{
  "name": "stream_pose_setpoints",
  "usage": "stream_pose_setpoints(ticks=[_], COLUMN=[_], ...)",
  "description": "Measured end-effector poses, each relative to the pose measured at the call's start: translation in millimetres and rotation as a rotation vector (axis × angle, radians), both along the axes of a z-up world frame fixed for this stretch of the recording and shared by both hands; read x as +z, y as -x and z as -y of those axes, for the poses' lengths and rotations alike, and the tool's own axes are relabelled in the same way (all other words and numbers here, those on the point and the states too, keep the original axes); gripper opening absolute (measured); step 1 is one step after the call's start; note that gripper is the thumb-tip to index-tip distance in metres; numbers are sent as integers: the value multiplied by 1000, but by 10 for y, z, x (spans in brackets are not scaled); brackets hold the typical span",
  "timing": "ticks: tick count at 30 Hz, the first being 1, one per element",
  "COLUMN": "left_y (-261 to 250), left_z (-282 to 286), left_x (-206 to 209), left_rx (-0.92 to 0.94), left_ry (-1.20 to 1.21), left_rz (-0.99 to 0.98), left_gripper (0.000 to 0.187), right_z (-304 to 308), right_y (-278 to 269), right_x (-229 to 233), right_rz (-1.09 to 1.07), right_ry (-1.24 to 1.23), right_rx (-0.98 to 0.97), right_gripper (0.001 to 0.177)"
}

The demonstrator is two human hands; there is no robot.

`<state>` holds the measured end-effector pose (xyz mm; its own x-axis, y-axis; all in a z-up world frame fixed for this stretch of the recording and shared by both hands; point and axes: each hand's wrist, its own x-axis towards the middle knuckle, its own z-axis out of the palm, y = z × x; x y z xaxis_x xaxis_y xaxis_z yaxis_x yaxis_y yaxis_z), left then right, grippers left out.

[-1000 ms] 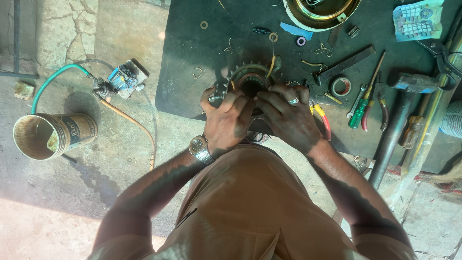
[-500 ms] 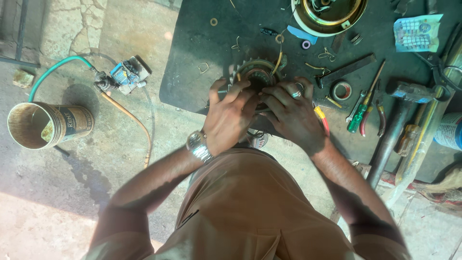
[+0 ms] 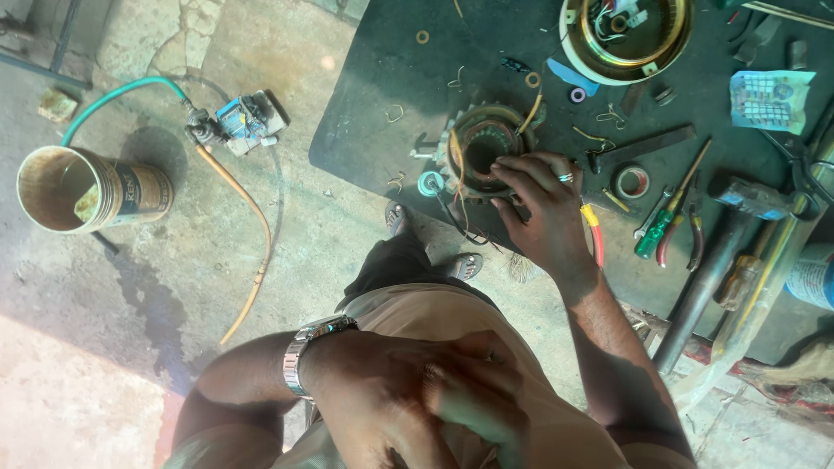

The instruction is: The person uses pliers and a screwdriver to strip, twist, and secure wires on a cylindrical electrical component. They repeatedly adjust wire ends and connections while working at a cluttered workbench.

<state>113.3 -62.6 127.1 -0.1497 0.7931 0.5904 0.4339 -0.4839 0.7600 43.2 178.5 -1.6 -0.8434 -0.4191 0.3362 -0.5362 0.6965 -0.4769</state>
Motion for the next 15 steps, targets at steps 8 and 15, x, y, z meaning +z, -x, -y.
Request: stream_pose_setpoints(ticks=[8, 15], left_y=[-125, -38], left_z=[108, 217], left_x=[-15, 11], left_rx=[66, 75], left_ry=[-29, -174], left_rz=[53, 134], left_gripper=[21, 27], right_z=[87, 122], right_y=[-67, -62], right_x=[0, 73], right_rz=[6, 39], right_ry=[35, -69], right_rx=[-62, -75], right_gripper=[45, 47])
